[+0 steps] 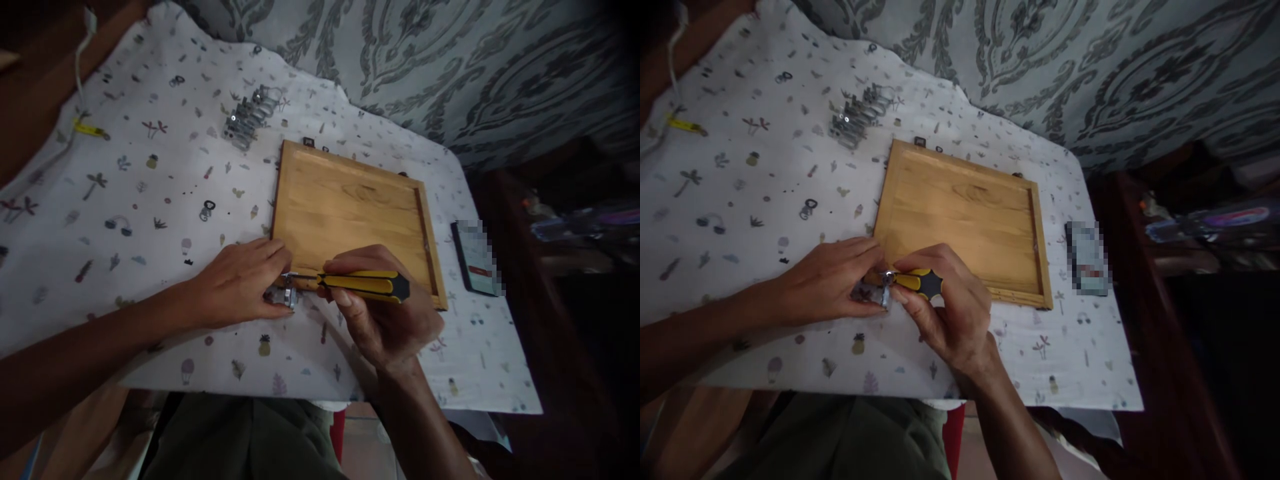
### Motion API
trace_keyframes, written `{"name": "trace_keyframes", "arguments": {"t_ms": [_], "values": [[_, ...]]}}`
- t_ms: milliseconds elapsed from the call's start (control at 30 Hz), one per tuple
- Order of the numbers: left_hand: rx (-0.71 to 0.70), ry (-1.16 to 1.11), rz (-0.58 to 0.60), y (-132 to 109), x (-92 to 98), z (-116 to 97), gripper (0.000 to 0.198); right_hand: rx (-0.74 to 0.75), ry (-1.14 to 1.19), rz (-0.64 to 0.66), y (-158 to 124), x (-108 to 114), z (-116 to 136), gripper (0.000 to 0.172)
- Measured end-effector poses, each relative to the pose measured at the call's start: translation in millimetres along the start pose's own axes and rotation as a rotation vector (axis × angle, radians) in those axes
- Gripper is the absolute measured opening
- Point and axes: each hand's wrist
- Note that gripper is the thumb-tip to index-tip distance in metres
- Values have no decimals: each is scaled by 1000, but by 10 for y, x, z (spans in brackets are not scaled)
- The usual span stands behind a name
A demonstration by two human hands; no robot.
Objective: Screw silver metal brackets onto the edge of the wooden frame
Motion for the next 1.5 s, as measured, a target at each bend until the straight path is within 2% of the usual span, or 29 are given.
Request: {"name": "trace_keyframes", "arguments": {"t_ms": [167,533,700,867,1067,1167,1267,1333,1433,1500], "values": [[23,6,30,-8,5,-8,36,-18,7,-18,6,-16,1,14],[1,19,27,-4,-2,-1,35,-68,21,65,50,70,14,13],[5,-7,33,-13,-12,3,36,-88,-18,14,31,18,-14,12],[16,-11,44,-5,-4,-5,36,-31,-116,-63,34,-51,-11,9],[0,-4,23,-11,-7,-1,35,-1,-108,-115,59,-103,-18,12],[-8,6,14,-13,-16,4,35,-24,-58,-101,68,-96,3,11],[-1,20,22,-8,-12,2,35,-168,67,-35,62,-62,54,12],[-1,16,32,-2,-7,1,35,-252,147,-26,57,-32,93,18],[-1,2,46,1,-3,7,37,-263,222,-40,59,19,140,30],[1,-7,41,-1,-3,12,36,-247,261,-34,64,58,155,30]]}}
Point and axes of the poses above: each hand's wrist, its own y-axis towards the middle knuckle, its own x-axis out of the back of the hand, z = x × y, and after that the axes turned 8 degrees about z, right-handed
